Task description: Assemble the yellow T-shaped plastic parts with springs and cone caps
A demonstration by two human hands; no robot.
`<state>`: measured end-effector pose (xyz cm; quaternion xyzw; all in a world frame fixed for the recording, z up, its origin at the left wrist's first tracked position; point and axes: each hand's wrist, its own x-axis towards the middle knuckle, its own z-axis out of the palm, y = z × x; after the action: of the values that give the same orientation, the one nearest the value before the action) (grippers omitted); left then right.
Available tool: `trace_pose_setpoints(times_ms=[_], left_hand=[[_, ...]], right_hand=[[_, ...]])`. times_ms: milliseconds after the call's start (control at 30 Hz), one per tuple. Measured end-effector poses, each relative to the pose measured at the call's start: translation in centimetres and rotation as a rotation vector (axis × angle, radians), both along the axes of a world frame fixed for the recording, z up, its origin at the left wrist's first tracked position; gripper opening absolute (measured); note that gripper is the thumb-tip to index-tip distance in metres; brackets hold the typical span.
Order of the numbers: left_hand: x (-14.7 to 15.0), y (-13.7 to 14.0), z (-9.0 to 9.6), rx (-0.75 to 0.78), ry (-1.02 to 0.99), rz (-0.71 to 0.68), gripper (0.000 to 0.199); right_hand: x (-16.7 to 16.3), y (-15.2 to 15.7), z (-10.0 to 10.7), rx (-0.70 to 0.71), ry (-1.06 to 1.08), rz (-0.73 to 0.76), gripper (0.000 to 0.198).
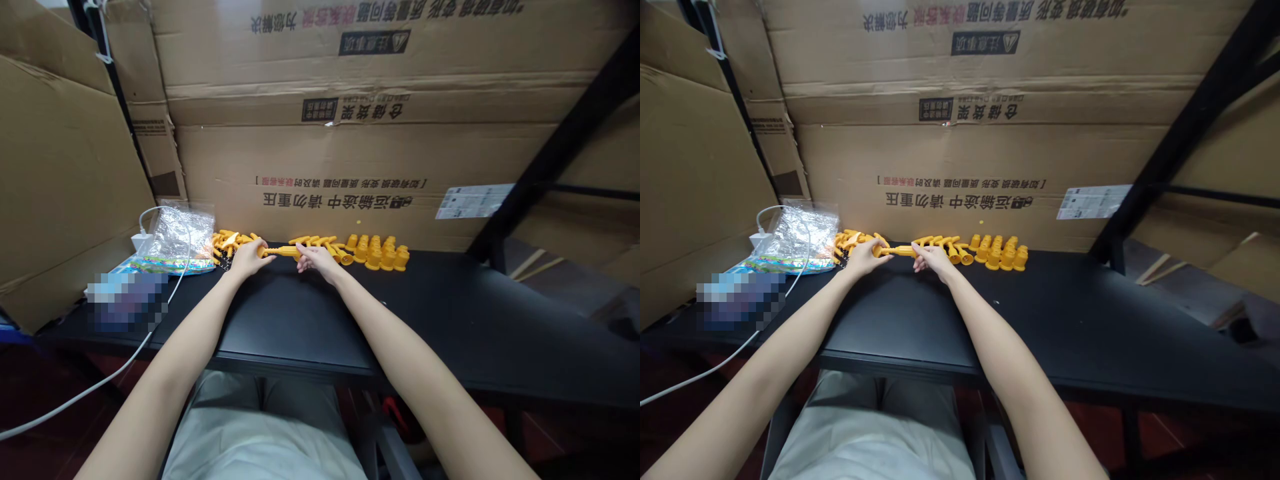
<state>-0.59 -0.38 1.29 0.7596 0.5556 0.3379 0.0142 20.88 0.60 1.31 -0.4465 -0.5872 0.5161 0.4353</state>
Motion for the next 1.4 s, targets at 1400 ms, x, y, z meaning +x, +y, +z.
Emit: trace_pose_setpoints(times_ms=[1400], left_hand=[[0.9, -0.3, -0.6, -0.099, 0.175, -0.156, 0.027]], right_hand=[[7.8, 3.7, -3.7, 0.367, -0.848, -0.678, 0.045]])
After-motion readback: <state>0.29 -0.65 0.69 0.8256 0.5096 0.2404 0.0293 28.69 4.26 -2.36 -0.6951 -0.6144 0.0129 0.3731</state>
